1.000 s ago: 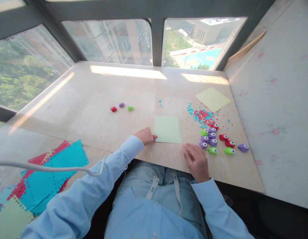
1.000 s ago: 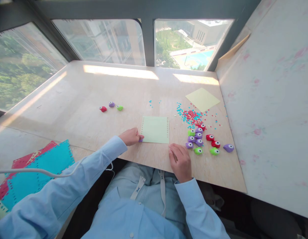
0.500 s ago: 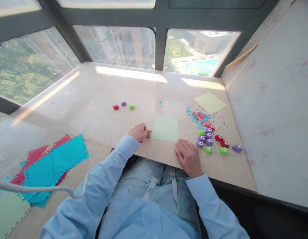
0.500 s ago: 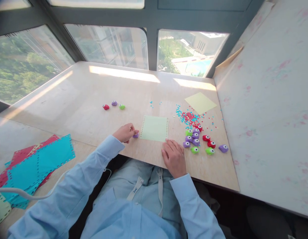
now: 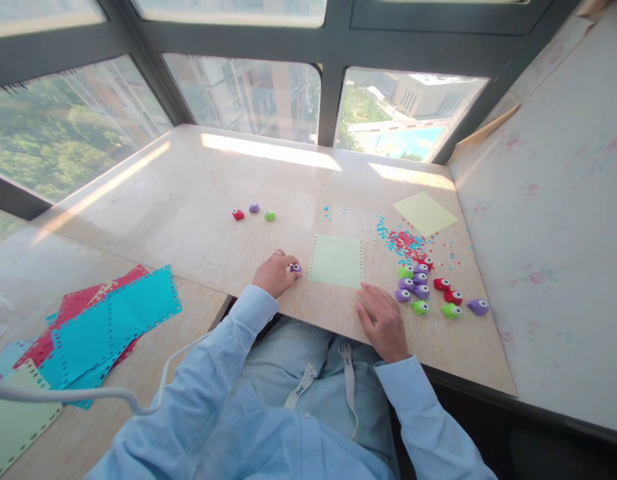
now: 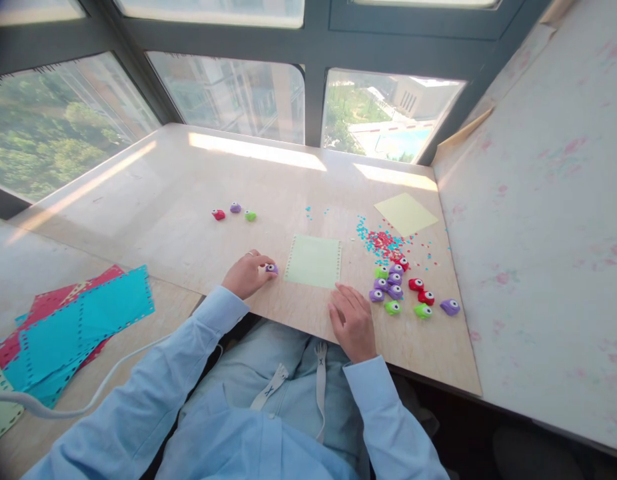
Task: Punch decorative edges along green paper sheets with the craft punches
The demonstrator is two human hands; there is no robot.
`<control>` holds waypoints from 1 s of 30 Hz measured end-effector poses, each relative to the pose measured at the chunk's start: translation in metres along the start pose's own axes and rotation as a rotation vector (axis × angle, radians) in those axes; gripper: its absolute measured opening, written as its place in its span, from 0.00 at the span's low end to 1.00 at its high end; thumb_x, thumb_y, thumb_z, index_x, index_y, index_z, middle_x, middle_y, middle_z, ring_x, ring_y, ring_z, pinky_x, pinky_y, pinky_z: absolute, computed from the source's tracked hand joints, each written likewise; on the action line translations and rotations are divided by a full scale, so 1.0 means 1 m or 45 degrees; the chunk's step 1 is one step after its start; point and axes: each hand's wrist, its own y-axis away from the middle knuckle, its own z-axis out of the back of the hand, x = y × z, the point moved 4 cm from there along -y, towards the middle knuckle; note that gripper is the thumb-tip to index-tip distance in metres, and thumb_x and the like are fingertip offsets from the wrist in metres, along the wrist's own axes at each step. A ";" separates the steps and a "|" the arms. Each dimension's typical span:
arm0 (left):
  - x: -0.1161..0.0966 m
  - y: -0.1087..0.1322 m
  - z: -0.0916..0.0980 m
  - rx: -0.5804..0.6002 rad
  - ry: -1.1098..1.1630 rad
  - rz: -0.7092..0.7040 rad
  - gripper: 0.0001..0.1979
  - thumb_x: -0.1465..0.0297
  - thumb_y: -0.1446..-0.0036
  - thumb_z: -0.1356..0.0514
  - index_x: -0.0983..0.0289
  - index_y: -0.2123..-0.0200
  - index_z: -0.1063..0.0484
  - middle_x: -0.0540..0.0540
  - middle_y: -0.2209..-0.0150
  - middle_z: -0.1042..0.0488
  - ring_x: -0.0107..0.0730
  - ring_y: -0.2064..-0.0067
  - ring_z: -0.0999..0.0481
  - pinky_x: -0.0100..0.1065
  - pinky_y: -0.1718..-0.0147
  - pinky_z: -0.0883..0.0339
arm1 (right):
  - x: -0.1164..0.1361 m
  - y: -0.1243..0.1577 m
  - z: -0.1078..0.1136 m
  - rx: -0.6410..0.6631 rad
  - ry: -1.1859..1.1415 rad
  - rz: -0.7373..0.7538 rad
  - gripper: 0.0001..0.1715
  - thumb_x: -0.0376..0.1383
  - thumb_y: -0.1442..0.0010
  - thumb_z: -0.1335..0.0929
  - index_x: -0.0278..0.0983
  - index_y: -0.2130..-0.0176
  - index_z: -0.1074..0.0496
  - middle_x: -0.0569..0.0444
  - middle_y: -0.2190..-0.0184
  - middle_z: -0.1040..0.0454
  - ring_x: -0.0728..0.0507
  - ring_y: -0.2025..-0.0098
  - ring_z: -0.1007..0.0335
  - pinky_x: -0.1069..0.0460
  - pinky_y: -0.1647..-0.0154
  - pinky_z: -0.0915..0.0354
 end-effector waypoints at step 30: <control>-0.103 0.041 -0.071 -0.296 0.346 -0.666 0.23 0.62 0.40 0.40 0.63 0.44 0.38 0.61 0.50 0.26 0.42 0.47 0.27 0.45 0.48 0.32 | -0.013 -0.008 0.027 -0.085 -0.652 -0.944 0.29 0.51 0.50 0.27 0.35 0.55 0.24 0.44 0.60 0.21 0.39 0.62 0.24 0.44 0.61 0.27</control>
